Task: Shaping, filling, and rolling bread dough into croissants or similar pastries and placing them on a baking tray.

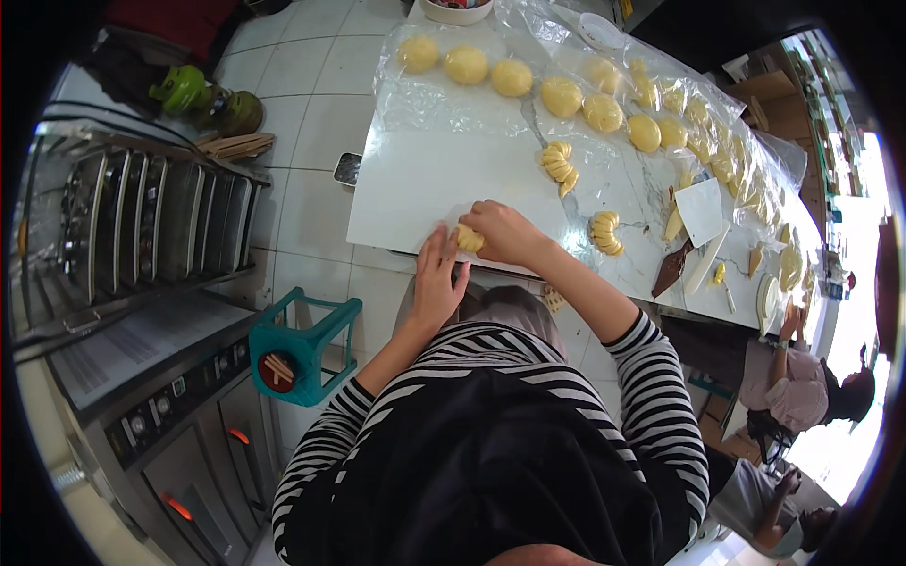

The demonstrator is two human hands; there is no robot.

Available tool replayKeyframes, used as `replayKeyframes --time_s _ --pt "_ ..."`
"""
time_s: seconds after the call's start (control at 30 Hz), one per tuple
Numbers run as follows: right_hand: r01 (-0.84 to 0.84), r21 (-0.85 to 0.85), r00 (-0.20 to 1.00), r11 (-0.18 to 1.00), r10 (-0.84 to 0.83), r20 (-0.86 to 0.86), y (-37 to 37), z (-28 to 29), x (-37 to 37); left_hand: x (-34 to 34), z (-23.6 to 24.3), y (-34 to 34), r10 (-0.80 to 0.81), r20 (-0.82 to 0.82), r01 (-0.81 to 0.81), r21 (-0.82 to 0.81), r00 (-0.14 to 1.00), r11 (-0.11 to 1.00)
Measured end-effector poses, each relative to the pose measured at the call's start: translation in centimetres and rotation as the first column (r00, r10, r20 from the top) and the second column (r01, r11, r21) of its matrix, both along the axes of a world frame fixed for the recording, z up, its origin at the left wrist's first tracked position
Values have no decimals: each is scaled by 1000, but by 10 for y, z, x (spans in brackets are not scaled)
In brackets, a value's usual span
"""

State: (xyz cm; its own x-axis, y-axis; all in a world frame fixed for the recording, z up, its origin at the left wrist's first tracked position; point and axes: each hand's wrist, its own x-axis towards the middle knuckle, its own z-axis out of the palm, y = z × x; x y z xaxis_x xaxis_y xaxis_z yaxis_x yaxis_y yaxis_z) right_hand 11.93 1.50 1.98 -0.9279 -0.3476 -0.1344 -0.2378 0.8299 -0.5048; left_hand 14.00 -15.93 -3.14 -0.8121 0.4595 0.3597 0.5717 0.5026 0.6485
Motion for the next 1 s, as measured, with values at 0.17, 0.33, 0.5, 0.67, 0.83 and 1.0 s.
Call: replayKeyframes --time_s 0.17,0.33,0.5,0.67,0.83,1.0 --pt "283 -493 941 823 -140 307 42 -14 2 23 -17 -6 309 -56 -299 137 950 944" --pt "496 -803 859 330 -52 509 53 -7 65 59 -111 -29 451 547 -699 430 705 571" --pt "608 -747 749 271 115 652 57 -29 159 86 -165 -6 66 969 -879 184 236 441" --pt "725 -655 630 213 181 756 59 -85 237 63 -188 54 -223 967 -891 203 119 406" --pt "800 -537 532 267 96 841 63 -100 271 40 -224 77 -207 915 -937 347 347 -38" --pt "795 -560 566 233 46 823 50 -119 262 26 -246 62 61 904 -897 409 423 167"
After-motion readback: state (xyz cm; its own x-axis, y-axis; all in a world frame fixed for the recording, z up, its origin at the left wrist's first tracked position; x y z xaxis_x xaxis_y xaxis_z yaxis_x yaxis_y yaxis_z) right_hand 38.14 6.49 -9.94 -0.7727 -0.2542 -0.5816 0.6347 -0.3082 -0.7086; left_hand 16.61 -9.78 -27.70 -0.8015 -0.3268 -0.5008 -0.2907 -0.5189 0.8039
